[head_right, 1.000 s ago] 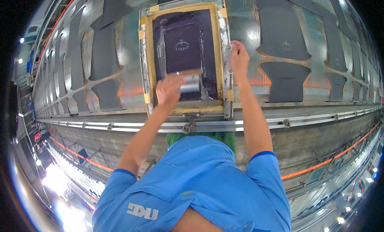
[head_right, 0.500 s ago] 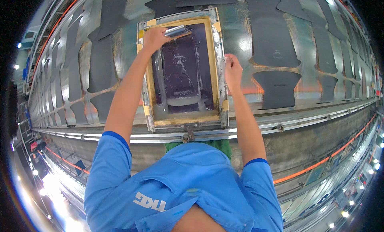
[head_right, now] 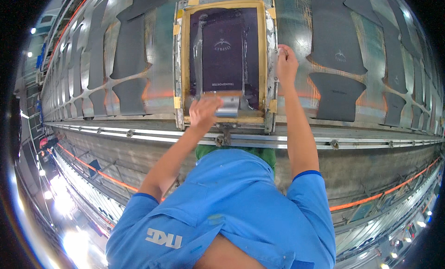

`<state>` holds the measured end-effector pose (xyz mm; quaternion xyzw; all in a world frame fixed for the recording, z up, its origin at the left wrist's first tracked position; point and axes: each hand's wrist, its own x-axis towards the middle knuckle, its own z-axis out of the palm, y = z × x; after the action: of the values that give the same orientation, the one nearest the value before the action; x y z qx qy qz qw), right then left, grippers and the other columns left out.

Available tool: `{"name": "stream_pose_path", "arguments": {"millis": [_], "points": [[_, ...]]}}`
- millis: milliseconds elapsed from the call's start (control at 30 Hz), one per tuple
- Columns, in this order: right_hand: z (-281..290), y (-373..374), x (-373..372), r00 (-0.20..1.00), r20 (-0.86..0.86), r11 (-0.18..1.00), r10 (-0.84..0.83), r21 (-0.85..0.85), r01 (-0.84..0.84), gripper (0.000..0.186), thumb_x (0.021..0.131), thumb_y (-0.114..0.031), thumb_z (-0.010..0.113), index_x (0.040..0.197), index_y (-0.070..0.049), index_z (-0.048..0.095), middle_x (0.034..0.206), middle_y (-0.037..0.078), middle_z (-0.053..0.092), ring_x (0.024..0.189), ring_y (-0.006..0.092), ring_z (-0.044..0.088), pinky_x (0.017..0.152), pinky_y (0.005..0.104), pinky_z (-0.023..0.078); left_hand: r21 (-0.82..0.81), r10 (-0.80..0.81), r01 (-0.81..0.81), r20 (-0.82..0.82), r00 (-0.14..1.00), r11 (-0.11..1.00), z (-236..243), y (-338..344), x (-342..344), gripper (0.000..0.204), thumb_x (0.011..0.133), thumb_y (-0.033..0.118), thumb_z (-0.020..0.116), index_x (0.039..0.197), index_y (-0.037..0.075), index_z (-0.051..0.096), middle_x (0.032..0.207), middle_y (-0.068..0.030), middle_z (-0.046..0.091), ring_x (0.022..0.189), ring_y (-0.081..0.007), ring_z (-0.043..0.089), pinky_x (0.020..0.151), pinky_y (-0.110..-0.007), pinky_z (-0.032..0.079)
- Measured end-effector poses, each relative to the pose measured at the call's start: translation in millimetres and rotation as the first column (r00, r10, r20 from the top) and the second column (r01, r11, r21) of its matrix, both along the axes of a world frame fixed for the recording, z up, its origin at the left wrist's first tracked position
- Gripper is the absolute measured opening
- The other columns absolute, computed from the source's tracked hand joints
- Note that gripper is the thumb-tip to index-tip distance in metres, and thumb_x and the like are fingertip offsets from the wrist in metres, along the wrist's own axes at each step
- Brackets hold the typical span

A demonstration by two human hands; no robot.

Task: The person pours ink onto a screen printing frame and uses a squeegee to spread the ink across the mesh. They then move the frame to a conveyor belt and continue pulling the squeegee to transfer the ink onto a garment below.

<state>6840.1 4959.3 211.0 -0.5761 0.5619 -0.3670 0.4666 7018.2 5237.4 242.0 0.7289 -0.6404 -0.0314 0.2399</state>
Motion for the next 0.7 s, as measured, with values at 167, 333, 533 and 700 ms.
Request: {"name": "stream_pose_path", "arguments": {"millis": [167, 333, 533, 700], "points": [[5, 0, -2, 0.999, -0.05, 1.0, 0.011, 0.007, -0.01, 0.021, 0.099, -0.015, 0.054, 0.112, -0.008, 0.069, 0.063, 0.0, 0.048, 0.058, 0.0087, 0.041, 0.056, 0.0298, 0.037, 0.051, -0.001, 0.0, 0.001, 1.0, 0.999, 11, -47, 29, 0.04, 0.071, -0.004, 0.061, 0.101, 0.02, 0.073, 0.106, 0.0035, 0.073, 0.099, -0.0182, 0.066, 0.079, -0.043, 0.045], [7, 4, -1, 0.999, -0.041, 0.999, -0.007, 0.041, 0.009, 0.02, 0.1, -0.016, 0.053, 0.112, -0.009, 0.068, 0.062, 0.0, 0.047, 0.058, 0.0084, 0.042, 0.056, 0.0296, 0.037, 0.195, 0.038, -0.051, 0.07, 0.997, 0.979, 22, -209, 130, 0.023, 0.081, 0.018, 0.065, 0.1, 0.018, 0.076, 0.097, -0.0105, 0.073, 0.091, -0.0334, 0.07, 0.078, -0.048, 0.055], [20, 9, 1, 0.999, -0.038, 0.999, -0.016, 0.035, 0.018, 0.02, 0.1, -0.016, 0.053, 0.111, -0.006, 0.067, 0.065, 0.002, 0.05, 0.058, 0.0097, 0.043, 0.058, 0.0301, 0.039, 0.325, 0.004, -0.076, 0.218, 0.976, 0.943, 34, -312, 182, 0.03, 0.078, 0.034, 0.072, 0.101, 0.015, 0.073, 0.098, -0.0133, 0.073, 0.094, -0.0355, 0.069, 0.082, -0.048, 0.055], [8, 5, -2, 0.998, -0.049, 0.999, -0.033, 0.032, 0.034, 0.02, 0.098, -0.015, 0.055, 0.108, -0.006, 0.069, 0.065, 0.003, 0.052, 0.059, 0.011, 0.045, 0.059, 0.0318, 0.041, 0.348, 0.08, -0.142, 0.186, 0.979, 0.927, 37, -279, 137, 0.025, 0.08, 0.019, 0.062, 0.101, 0.02, 0.076, 0.097, -0.013, 0.073, 0.095, -0.035, 0.069, 0.083, -0.048, 0.055]]}}
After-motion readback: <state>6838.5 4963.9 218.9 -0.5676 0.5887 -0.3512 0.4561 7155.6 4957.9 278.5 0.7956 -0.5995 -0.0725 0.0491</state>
